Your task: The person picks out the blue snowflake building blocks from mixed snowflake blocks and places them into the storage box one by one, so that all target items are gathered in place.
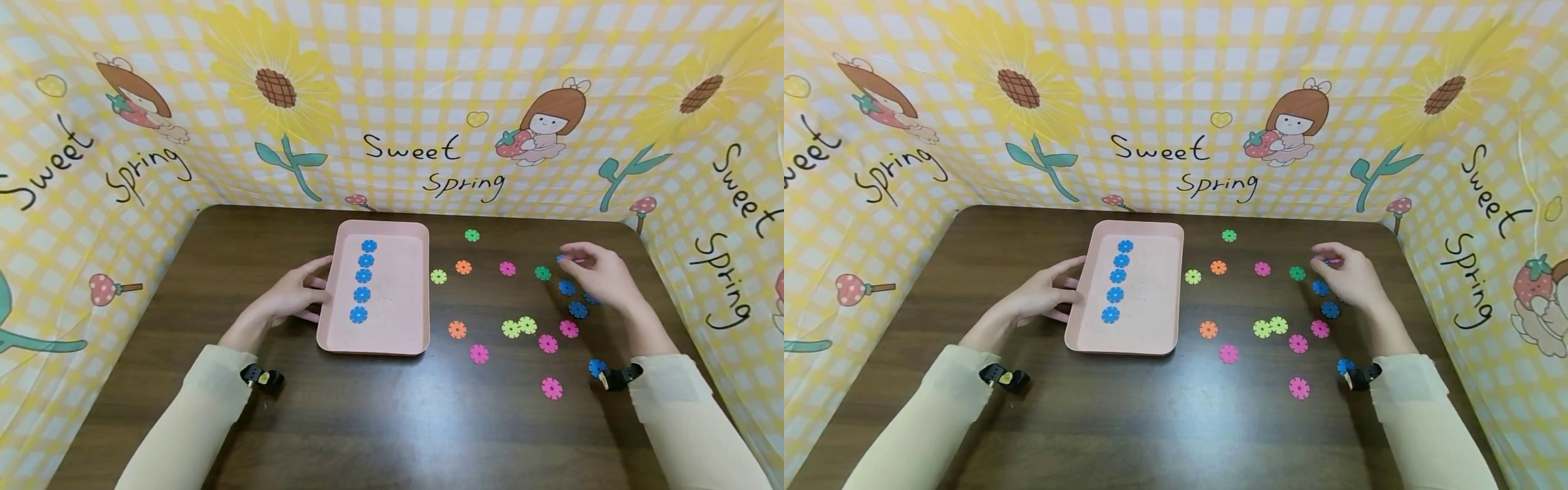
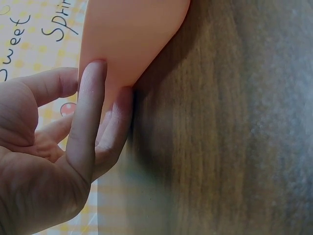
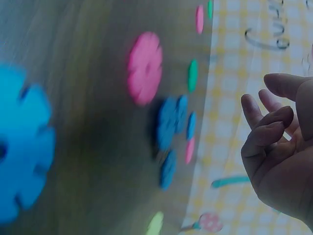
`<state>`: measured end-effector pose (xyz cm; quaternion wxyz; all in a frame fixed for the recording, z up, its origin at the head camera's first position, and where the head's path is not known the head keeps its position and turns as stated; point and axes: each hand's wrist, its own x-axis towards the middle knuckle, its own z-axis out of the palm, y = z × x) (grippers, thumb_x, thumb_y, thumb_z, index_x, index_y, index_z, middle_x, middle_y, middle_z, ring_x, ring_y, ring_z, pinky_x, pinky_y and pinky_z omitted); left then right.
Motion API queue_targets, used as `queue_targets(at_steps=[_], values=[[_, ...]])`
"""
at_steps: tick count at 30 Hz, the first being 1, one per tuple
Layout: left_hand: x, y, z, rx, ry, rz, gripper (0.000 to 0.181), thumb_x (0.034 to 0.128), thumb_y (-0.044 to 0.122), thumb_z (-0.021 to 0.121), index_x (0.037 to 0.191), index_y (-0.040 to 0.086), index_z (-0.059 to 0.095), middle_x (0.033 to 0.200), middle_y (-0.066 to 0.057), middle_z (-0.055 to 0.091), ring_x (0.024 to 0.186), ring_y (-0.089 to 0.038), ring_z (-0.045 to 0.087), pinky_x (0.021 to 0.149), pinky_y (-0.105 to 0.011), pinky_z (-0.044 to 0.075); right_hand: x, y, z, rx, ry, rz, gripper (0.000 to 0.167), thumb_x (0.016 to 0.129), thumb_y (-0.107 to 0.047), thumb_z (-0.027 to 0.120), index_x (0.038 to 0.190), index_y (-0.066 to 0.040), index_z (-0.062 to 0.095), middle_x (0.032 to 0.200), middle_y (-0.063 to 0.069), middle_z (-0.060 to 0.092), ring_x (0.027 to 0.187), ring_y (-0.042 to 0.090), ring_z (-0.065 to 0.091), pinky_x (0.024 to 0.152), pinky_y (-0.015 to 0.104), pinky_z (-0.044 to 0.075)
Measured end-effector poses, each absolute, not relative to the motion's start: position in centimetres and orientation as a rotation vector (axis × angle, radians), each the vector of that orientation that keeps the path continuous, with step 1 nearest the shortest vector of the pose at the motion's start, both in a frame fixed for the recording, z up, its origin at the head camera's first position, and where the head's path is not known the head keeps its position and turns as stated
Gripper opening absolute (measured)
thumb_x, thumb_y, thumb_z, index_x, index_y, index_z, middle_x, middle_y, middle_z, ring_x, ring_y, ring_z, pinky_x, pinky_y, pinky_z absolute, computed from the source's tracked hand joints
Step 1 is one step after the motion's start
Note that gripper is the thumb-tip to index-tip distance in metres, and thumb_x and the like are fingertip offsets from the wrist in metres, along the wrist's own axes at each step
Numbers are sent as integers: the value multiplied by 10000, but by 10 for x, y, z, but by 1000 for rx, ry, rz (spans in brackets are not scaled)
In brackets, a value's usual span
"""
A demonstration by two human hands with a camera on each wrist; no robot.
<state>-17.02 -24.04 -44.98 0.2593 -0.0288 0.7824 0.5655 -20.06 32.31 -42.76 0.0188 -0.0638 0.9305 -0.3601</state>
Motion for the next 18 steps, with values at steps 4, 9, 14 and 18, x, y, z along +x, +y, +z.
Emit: queue_targets(at_steps=[4, 9, 14, 18], values=[[-171, -241, -450, -76, 2122, 1530, 845, 975, 48, 666, 1669, 260, 232, 1390, -303, 484, 1097, -380, 663, 749, -492, 637, -199, 338, -435, -106, 2889, -1101, 443, 1066, -327, 598, 1384, -19, 607, 1291, 239, 643, 1197, 429, 562, 871, 463, 459], [-171, -242, -450, -66, 2118, 1536, 852, 977, 45, 660, 1673, 253, 215, 1395, -313, 479, 1094, -384, 665, 749, -495, 637, -202, 347, -442, -48, 2882, -1072, 477, 1067, -329, 594, 1407, 5, 588, 1318, 275, 631, 1206, 439, 556, 851, 418, 451], [-171, -241, -449, -67, 2119, 1537, 852, 976, 46, 661, 1673, 251, 217, 1391, -310, 484, 1093, -380, 667, 747, -492, 637, -210, 350, -451, -18, 2858, -1053, 522, 1069, -347, 579, 1436, 23, 556, 1284, 313, 626, 1129, 439, 567, 809, 421, 462], [-170, -241, -449, -60, 2125, 1533, 850, 977, 50, 661, 1673, 247, 215, 1388, -308, 487, 1088, -371, 669, 744, -489, 638, -217, 351, -458, 3, 2854, -1022, 522, 1063, -352, 585, 1439, 9, 562, 1259, 305, 633, 1074, 415, 586, 811, 437, 480]])
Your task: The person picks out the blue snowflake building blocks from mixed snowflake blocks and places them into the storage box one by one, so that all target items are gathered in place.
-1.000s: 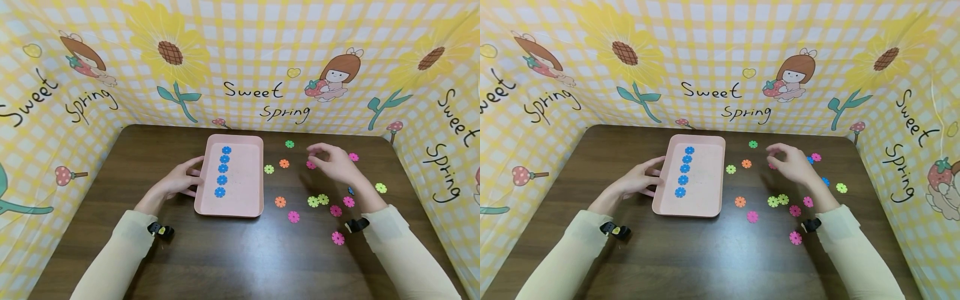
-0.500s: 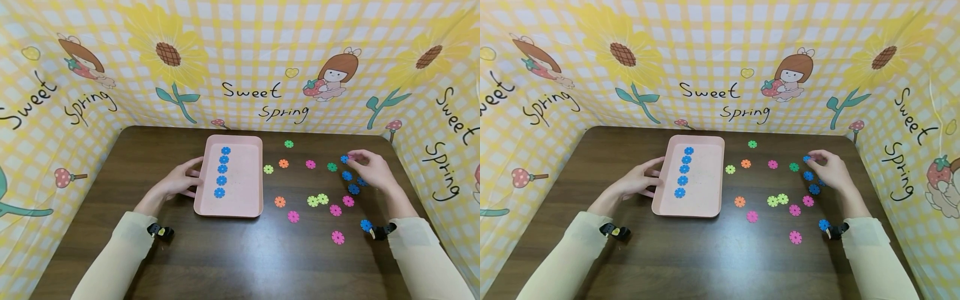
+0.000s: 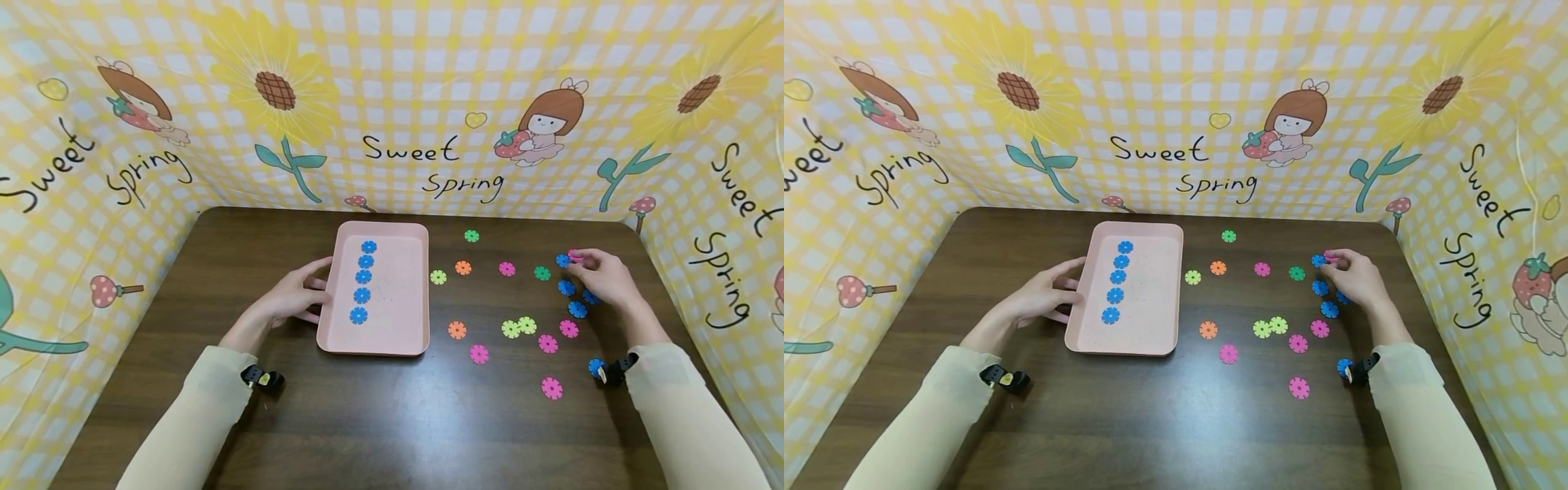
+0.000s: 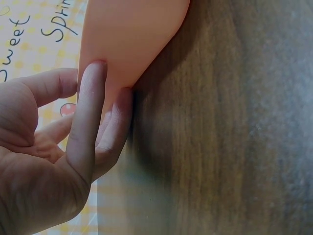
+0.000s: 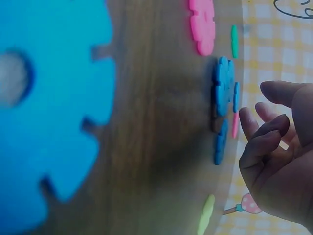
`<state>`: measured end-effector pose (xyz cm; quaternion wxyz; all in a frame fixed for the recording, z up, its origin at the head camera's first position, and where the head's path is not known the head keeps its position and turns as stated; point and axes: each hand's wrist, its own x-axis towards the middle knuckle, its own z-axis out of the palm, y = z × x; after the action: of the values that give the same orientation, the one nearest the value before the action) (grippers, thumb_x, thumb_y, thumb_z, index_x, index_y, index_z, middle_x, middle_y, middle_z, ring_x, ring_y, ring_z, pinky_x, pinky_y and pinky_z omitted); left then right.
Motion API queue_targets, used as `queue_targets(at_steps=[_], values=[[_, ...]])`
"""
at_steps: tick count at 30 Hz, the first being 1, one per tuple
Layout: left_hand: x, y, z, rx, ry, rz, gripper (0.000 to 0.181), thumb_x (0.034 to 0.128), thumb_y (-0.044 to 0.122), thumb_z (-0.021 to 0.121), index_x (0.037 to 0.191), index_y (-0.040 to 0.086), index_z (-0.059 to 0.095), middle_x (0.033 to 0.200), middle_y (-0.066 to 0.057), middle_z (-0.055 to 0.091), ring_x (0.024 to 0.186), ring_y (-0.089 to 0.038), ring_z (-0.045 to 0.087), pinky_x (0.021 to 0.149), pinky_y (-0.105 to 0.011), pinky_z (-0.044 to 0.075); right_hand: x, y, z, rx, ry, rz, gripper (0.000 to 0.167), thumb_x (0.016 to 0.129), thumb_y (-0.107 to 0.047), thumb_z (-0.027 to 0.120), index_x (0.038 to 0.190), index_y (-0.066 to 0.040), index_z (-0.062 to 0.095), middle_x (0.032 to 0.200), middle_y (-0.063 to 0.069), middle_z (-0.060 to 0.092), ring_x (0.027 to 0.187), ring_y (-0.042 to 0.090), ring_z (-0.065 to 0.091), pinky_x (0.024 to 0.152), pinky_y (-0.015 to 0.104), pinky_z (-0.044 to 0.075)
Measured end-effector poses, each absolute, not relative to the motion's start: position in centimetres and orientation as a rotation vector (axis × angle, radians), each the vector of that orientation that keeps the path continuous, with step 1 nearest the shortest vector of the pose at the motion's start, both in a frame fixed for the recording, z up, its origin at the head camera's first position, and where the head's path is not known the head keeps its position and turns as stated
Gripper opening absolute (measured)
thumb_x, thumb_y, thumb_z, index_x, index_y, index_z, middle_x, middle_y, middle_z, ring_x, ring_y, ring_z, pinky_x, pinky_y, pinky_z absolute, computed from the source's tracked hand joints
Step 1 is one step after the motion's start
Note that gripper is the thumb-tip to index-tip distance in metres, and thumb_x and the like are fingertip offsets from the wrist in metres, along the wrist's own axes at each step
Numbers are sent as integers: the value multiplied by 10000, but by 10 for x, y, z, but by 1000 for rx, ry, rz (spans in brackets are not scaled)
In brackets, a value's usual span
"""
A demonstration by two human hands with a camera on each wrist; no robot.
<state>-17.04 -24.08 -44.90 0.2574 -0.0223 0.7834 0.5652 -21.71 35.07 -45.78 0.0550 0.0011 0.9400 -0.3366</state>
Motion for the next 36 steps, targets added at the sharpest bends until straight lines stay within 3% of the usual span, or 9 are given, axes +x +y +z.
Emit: queue_targets(at_steps=[8, 19, 32, 36], values=[[-171, -240, -449, -58, 2134, 1519, 847, 979, 57, 660, 1674, 239, 211, 1378, -304, 491, 1088, -370, 667, 741, -485, 639, -225, 345, -464, 42, 2845, -965, 549, 1043, -376, 615, 1397, 42, 569, 1131, 226, 606, 965, 356, 549, 768, 394, 462], [-170, -240, -449, -66, 2133, 1516, 851, 975, 48, 662, 1673, 243, 216, 1388, -309, 490, 1085, -375, 668, 738, -487, 639, -235, 344, -463, 45, 2842, -869, 500, 1039, -349, 626, 1363, 29, 580, 1187, 273, 603, 1024, 423, 557, 837, 517, 490], [-170, -240, -447, -57, 2128, 1521, 850, 976, 42, 656, 1674, 227, 209, 1386, -315, 490, 1095, -387, 666, 744, -491, 638, -247, 351, -461, 0, 2788, -872, 490, 1034, -306, 632, 1376, 38, 559, 1123, 236, 585, 1037, 415, 538, 922, 562, 452], [-170, -240, -446, -58, 2126, 1524, 846, 978, 38, 654, 1674, 225, 210, 1383, -316, 492, 1097, -391, 665, 745, -491, 638, -249, 353, -462, -8, 2785, -852, 466, 1040, -293, 621, 1363, 36, 557, 1051, 197, 577, 980, 388, 536, 876, 519, 454]])
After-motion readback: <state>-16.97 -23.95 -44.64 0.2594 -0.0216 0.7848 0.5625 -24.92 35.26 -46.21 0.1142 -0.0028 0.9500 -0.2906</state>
